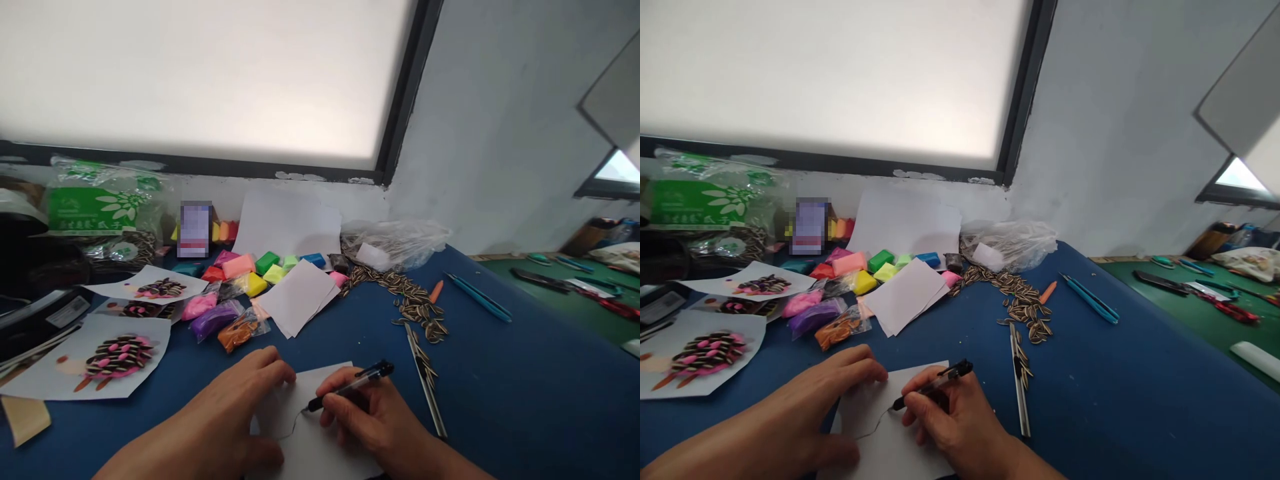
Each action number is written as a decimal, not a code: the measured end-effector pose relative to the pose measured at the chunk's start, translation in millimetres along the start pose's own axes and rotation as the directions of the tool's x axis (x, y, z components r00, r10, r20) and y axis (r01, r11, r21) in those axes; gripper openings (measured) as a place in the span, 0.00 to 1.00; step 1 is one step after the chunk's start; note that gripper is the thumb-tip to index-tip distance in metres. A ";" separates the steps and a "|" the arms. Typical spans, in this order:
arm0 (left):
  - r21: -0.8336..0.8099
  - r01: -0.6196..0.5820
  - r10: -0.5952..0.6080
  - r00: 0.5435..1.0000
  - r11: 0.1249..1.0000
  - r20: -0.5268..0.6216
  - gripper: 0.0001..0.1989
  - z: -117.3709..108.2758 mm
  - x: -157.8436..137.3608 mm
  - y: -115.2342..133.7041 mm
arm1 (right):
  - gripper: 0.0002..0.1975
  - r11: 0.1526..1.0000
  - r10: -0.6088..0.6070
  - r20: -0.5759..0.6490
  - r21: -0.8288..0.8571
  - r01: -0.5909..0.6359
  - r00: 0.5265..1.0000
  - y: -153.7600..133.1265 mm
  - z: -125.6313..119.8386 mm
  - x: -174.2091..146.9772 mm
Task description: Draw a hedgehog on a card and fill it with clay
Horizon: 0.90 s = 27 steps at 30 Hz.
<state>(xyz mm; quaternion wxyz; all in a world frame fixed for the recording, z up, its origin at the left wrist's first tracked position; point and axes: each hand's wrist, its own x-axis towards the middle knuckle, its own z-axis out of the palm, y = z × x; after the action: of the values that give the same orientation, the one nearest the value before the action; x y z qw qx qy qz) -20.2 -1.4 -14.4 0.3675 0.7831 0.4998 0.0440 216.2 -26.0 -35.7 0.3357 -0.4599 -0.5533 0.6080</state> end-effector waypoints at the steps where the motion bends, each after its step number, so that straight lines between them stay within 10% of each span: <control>1: -0.019 -0.008 0.008 1.000 1.000 0.000 0.30 0.8 -0.3 -2.0 | 0.26 1.000 0.001 0.000 0.003 -0.001 1.000 -0.4 0.2 -0.2; 27: -0.006 -0.009 0.009 0.999 1.000 0.032 0.32 -3.6 -2.7 -0.1 | 0.23 1.000 -0.002 -0.015 0.001 0.002 1.000 2.1 0.1 -0.7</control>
<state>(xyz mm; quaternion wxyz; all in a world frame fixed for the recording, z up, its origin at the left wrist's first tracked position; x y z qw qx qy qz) -23.1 -1.6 -11.0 0.3778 0.7849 0.4900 0.0346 216.5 -27.0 -37.6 0.3406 -0.4640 -0.5508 0.6044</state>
